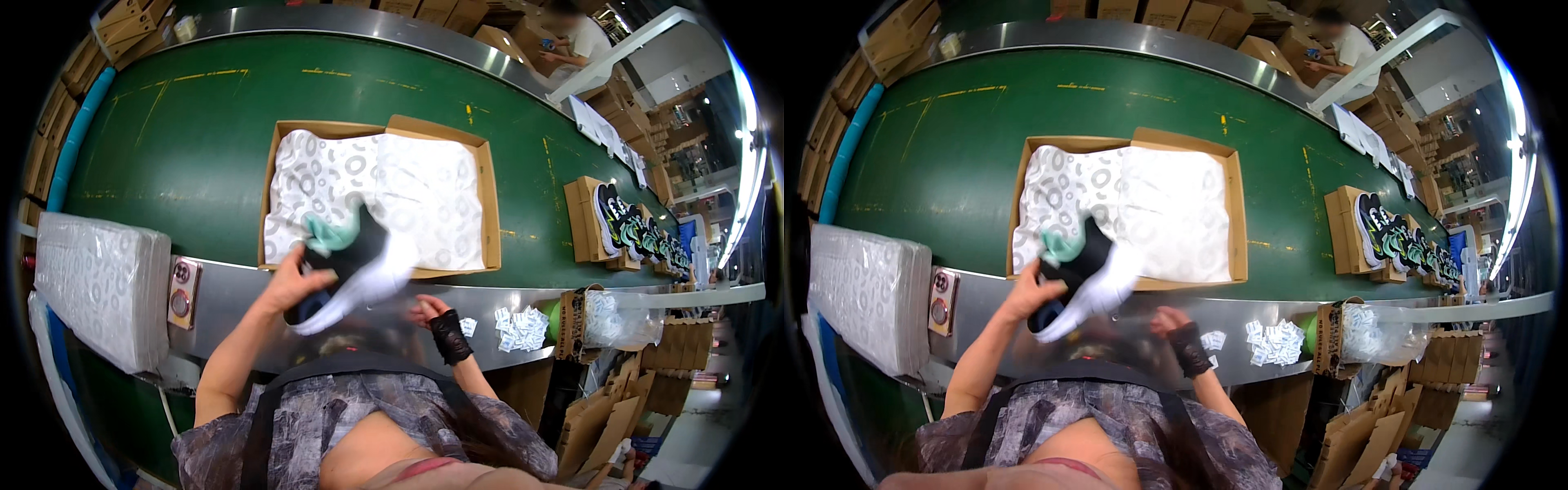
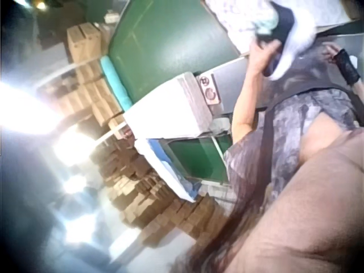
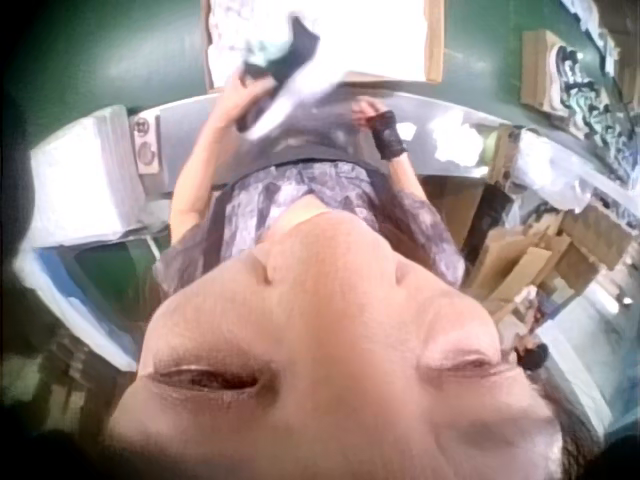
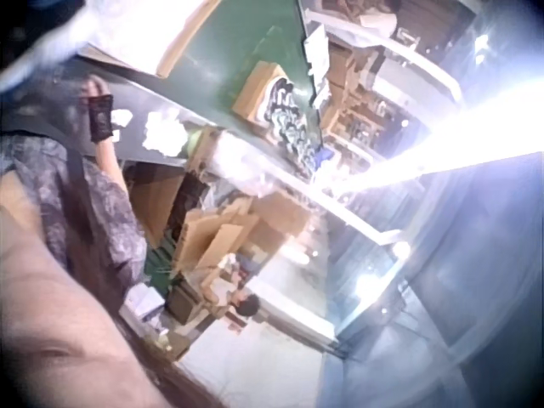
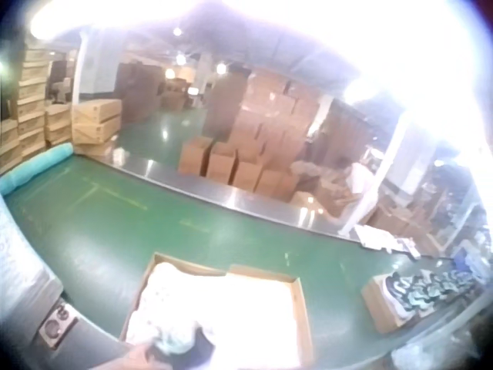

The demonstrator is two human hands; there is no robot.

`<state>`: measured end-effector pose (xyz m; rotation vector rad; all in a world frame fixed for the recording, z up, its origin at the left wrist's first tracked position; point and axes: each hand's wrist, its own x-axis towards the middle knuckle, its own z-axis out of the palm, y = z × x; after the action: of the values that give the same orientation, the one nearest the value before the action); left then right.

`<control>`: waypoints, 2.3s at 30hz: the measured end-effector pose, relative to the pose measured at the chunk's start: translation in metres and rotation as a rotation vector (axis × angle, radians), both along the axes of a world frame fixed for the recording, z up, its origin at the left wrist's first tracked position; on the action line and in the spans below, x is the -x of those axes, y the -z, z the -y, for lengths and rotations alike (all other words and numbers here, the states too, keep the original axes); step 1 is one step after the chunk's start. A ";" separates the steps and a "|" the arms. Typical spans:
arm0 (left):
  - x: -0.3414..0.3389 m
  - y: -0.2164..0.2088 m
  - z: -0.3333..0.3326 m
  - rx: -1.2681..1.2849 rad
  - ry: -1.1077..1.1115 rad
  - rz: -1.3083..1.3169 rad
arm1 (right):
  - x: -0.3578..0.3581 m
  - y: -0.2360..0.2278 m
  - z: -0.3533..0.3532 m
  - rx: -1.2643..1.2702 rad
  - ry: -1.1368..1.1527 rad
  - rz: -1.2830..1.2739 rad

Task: The person repeatedly picks up pairs of sneakers from a conveyor belt, places them into cardboard shoe boxes with tissue paper, closes the boxes, and moves them down the line. The process is repeated for multiple pairs.

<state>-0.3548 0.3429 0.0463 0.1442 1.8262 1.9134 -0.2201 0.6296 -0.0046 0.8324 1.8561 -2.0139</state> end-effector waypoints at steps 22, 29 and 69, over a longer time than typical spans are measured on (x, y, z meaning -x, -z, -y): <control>0.076 0.046 0.025 -0.136 -0.550 -0.081 | 0.096 -0.010 0.042 -0.603 0.105 -0.353; 0.062 0.083 0.050 0.468 -0.228 -0.255 | 0.102 0.023 0.061 -1.479 -0.580 -0.746; -0.178 0.036 0.311 -0.320 -1.531 -0.294 | -0.129 0.118 -0.071 -1.528 0.046 0.022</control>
<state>-0.1769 0.0323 0.0099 -1.2858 1.8981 3.2524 -0.0914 0.7011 -0.1221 1.0946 3.1661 -0.1980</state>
